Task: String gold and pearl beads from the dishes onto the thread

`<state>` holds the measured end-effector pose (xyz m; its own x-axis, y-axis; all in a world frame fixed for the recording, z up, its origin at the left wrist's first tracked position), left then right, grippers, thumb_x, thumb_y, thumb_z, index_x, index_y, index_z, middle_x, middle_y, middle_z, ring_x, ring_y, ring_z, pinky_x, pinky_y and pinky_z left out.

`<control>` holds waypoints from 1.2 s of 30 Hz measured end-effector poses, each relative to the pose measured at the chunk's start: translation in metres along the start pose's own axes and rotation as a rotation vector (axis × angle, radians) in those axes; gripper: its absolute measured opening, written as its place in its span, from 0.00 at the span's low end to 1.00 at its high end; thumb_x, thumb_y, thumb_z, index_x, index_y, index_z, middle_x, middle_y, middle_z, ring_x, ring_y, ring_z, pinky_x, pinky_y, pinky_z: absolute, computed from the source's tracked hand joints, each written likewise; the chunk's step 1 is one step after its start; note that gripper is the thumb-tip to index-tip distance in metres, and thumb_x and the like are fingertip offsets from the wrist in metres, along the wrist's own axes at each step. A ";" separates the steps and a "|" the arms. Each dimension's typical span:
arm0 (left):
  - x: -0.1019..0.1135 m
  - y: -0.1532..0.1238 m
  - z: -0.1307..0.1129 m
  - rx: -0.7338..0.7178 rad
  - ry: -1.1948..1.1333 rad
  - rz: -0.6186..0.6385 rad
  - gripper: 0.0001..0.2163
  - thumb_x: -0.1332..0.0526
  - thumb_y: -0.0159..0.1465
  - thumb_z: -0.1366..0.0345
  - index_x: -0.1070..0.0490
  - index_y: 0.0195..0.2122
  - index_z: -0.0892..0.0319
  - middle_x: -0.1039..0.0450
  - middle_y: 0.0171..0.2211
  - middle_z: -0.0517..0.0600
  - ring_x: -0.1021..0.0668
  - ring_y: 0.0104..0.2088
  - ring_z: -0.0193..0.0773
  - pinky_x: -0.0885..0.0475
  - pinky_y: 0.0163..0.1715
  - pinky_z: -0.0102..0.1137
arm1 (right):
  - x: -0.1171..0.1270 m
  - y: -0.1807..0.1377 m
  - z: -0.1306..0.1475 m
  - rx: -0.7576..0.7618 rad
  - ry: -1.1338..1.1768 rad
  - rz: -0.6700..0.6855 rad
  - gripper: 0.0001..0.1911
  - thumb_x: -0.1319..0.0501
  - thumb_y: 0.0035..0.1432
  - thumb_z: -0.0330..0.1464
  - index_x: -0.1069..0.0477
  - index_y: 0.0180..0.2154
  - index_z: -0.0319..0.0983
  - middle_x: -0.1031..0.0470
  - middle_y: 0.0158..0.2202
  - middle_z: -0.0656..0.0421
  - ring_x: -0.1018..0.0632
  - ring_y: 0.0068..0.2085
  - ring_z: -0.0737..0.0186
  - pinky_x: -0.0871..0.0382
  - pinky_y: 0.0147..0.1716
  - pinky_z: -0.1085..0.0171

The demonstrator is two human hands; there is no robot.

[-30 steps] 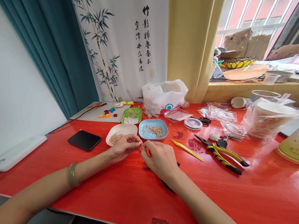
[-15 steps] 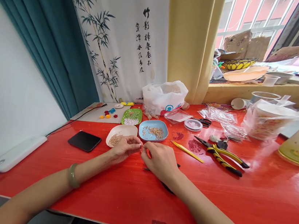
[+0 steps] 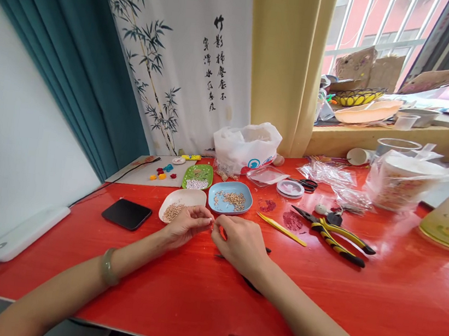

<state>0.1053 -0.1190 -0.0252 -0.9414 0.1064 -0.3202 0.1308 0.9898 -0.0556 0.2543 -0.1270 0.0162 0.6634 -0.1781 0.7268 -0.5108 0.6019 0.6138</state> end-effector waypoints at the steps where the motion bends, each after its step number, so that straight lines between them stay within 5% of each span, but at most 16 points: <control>1: 0.000 0.000 0.000 -0.001 0.002 0.002 0.10 0.31 0.42 0.67 0.28 0.25 0.63 0.29 0.24 0.47 0.29 0.26 0.29 0.34 0.32 0.26 | 0.000 0.000 0.000 -0.002 -0.001 0.002 0.10 0.49 0.52 0.30 0.32 0.22 0.38 0.33 0.17 0.61 0.37 0.18 0.71 0.48 0.20 0.71; 36: -0.001 0.000 -0.001 -0.021 0.039 0.011 0.09 0.31 0.43 0.68 0.28 0.24 0.64 0.29 0.23 0.47 0.29 0.26 0.28 0.35 0.31 0.26 | -0.001 -0.001 -0.002 0.001 0.004 -0.030 0.10 0.49 0.51 0.29 0.33 0.22 0.37 0.32 0.17 0.62 0.36 0.18 0.72 0.49 0.20 0.71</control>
<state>0.1058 -0.1187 -0.0242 -0.9514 0.1202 -0.2835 0.1348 0.9903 -0.0328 0.2555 -0.1261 0.0146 0.6805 -0.1927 0.7070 -0.4916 0.5955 0.6354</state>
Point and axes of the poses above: each hand's wrist, its own y-axis towards the middle knuckle, its own x-axis out of the back of the hand, z = x × y, the point moved 3 cm from there along y, towards the middle knuckle
